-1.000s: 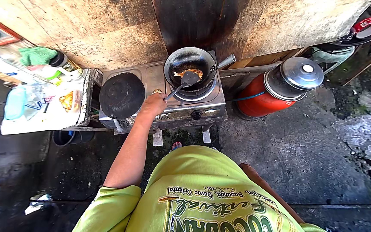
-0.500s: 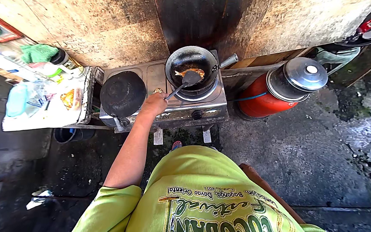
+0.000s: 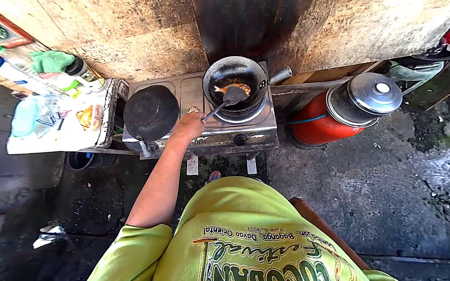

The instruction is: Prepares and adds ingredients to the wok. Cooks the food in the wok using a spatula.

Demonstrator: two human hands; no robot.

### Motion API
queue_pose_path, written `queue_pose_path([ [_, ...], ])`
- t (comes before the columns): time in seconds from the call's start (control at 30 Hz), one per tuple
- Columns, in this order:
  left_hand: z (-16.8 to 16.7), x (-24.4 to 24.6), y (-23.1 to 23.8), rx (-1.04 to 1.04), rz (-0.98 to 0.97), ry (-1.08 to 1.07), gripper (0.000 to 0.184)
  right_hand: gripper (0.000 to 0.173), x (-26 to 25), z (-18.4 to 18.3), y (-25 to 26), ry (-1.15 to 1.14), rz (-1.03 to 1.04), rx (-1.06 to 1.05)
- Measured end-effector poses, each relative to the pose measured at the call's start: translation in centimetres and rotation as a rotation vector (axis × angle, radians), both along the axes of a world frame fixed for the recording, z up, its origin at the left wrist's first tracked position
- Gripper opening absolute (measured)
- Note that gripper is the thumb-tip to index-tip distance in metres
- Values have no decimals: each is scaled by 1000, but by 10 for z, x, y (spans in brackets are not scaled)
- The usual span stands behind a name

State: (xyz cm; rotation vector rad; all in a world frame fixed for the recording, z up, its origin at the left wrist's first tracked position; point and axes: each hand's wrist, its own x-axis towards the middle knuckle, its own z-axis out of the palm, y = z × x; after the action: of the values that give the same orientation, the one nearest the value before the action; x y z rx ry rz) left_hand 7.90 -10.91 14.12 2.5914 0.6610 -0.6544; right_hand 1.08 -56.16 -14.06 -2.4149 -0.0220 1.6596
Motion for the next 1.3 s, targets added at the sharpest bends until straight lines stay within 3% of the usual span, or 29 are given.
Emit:
queue_pose_path([
  [1.3, -10, -1, 2, 24, -40, -1, 42, 45, 6, 0, -2, 0, 69, -18],
])
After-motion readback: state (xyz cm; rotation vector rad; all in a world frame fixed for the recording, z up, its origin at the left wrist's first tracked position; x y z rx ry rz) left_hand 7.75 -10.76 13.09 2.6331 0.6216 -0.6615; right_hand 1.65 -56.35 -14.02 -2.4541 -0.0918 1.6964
